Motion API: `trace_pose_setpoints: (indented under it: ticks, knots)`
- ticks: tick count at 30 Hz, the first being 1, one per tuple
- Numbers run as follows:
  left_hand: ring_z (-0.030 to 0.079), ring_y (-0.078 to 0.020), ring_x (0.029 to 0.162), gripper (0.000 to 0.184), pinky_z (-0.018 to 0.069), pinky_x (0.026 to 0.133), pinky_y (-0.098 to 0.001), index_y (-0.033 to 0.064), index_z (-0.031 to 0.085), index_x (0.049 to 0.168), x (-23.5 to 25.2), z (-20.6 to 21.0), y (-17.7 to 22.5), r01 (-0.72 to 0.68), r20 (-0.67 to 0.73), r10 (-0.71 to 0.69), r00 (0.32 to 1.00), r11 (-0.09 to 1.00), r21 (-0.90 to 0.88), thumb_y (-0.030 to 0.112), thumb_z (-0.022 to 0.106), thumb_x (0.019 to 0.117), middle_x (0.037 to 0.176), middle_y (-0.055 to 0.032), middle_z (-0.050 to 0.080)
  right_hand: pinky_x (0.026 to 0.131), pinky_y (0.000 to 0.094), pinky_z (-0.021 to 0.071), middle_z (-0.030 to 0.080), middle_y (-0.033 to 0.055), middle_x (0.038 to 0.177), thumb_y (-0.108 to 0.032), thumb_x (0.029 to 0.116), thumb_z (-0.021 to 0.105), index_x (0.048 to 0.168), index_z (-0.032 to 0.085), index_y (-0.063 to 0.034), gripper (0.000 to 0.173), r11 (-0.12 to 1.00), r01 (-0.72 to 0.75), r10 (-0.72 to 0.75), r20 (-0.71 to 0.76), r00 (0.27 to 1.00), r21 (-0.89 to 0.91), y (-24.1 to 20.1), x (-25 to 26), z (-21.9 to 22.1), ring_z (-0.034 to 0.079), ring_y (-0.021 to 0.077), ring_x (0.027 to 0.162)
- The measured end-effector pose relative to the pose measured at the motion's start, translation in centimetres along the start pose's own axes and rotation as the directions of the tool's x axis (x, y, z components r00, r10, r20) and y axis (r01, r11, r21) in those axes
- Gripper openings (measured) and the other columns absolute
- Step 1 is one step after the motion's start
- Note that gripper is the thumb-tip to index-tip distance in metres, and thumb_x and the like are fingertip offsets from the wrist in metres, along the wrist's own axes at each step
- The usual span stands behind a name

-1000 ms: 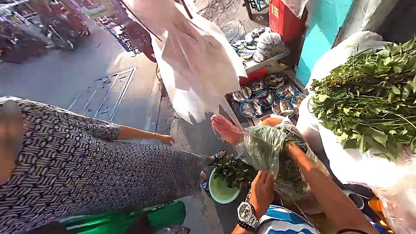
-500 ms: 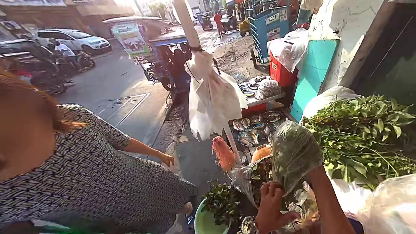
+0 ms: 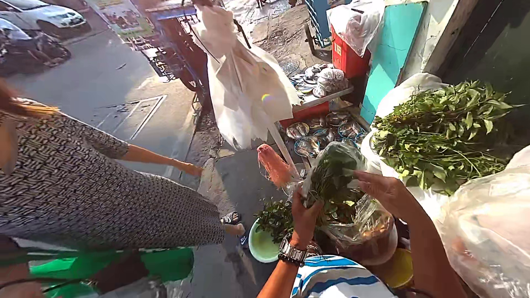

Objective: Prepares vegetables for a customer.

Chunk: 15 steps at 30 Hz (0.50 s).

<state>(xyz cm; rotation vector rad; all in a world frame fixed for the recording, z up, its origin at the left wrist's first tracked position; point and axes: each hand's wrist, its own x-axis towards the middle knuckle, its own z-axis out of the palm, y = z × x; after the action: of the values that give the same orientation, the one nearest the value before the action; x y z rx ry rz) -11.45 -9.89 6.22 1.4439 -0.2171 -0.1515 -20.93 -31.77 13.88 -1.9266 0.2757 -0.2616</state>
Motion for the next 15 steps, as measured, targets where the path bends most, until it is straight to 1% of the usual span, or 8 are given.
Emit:
trace_pose_setpoints:
  ticks: [2, 3, 5, 7, 9, 11, 13, 15]
  knots:
    - [0.065, -0.0100, 0.095, 0.052, 0.0574, 0.082, -0.0282, -0.0045, 0.052, 0.119, -0.5, -1.4, 0.2, 0.106, -0.070, -0.104, 0.992, 0.994, 0.024, 0.000, 0.075, 0.0726, 0.105, -0.0089, 0.064, 0.082, 0.0362, 0.0637, 0.075, 0.0114, 0.108, -0.024, 0.1028, 0.060, 0.128, 0.068, -0.0012, 0.035, 1.000, -0.023, 0.025, -0.121, 0.992, 0.018, 0.6, -0.4, 0.1, 0.075, 0.0177, 0.091]
    - [0.064, -0.0116, 0.092, 0.050, 0.0565, 0.080, -0.0291, -0.0047, 0.053, 0.117, -0.9, -2.1, -0.1, 0.151, -0.099, -0.146, 0.984, 0.988, 0.045, -0.001, 0.075, 0.0734, 0.103, -0.0101, 0.063, 0.081, 0.0385, 0.0626, 0.074, 0.0135, 0.104, -0.021, 0.1017, 0.062, 0.127, 0.067, 0.0001, 0.033, 0.998, -0.050, 0.042, -0.157, 0.987, -0.048, 1.4, 0.3, 0.6, 0.074, 0.0198, 0.088]
    - [0.063, -0.0127, 0.088, 0.043, 0.0553, 0.077, -0.0295, -0.0034, 0.053, 0.111, -2.1, -3.3, -1.0, 0.215, -0.156, -0.205, 0.966, 0.975, 0.048, -0.002, 0.075, 0.0736, 0.098, -0.0095, 0.061, 0.092, 0.0506, 0.0565, 0.069, 0.0246, 0.118, -0.025, 0.0982, 0.069, 0.132, 0.062, 0.0041, 0.045, 0.957, -0.153, 0.136, -0.085, 0.987, -0.248, 4.1, 2.4, 2.6, 0.070, 0.0342, 0.103]
    - [0.063, -0.0114, 0.081, 0.037, 0.0565, 0.073, -0.0285, 0.0004, 0.053, 0.103, -3.2, -4.4, -2.1, 0.236, -0.198, -0.232, 0.952, 0.972, -0.005, -0.002, 0.075, 0.0730, 0.090, -0.0057, 0.061, 0.103, 0.0570, 0.0480, 0.062, 0.0286, 0.130, -0.031, 0.0961, 0.072, 0.140, 0.053, 0.0047, 0.060, 0.882, -0.296, 0.342, 0.067, 0.937, -0.367, 7.3, 4.5, 5.7, 0.062, 0.0414, 0.118]
    - [0.064, -0.0094, 0.077, 0.034, 0.0571, 0.070, -0.0272, 0.0026, 0.053, 0.098, -4.1, -5.5, -2.9, 0.233, -0.227, -0.237, 0.945, 0.971, -0.044, -0.002, 0.074, 0.0727, 0.084, -0.0026, 0.061, 0.102, 0.0568, 0.0480, 0.064, 0.0278, 0.122, -0.029, 0.0983, 0.068, 0.135, 0.057, 0.0056, 0.052, 0.855, -0.342, 0.427, 0.155, 0.891, -0.391, 10.3, 5.5, 8.8, 0.063, 0.0406, 0.113]
    - [0.062, -0.0090, 0.078, 0.032, 0.0559, 0.071, -0.0266, 0.0031, 0.051, 0.095, -5.1, -7.0, -3.7, 0.230, -0.245, -0.226, 0.943, 0.973, -0.013, -0.001, 0.074, 0.0725, 0.087, -0.0024, 0.059, 0.094, 0.0544, 0.0552, 0.068, 0.0263, 0.111, -0.021, 0.1021, 0.059, 0.121, 0.065, 0.0071, 0.035, 0.885, -0.310, 0.383, 0.164, 0.909, -0.346, 11.2, 5.4, 10.6, 0.070, 0.0373, 0.101]
    - [0.058, -0.0122, 0.087, 0.030, 0.0522, 0.077, -0.0276, -0.0009, 0.053, 0.093, -6.6, -8.9, -4.9, 0.251, -0.249, -0.213, 0.945, 0.959, 0.132, 0.004, 0.075, 0.0730, 0.098, -0.0076, 0.055, 0.085, 0.0523, 0.0579, 0.071, 0.0247, 0.099, -0.015, 0.1022, 0.057, 0.113, 0.068, 0.0091, 0.028, 0.950, -0.175, 0.203, 0.086, 0.975, -0.260, 10.6, 4.8, 11.6, 0.072, 0.0333, 0.087]
    - [0.055, -0.0185, 0.093, 0.030, 0.0494, 0.082, -0.0318, -0.0046, 0.057, 0.092, -8.0, -10.0, -6.1, 0.298, -0.250, -0.227, 0.941, 0.907, 0.298, 0.008, 0.077, 0.0735, 0.104, -0.0137, 0.053, 0.078, 0.0403, 0.0591, 0.071, 0.0188, 0.094, -0.009, 0.1000, 0.059, 0.108, 0.069, 0.0099, 0.023, 0.996, -0.002, 0.006, 0.037, 0.999, -0.089, 9.3, 4.4, 12.5, 0.069, 0.0207, 0.080]
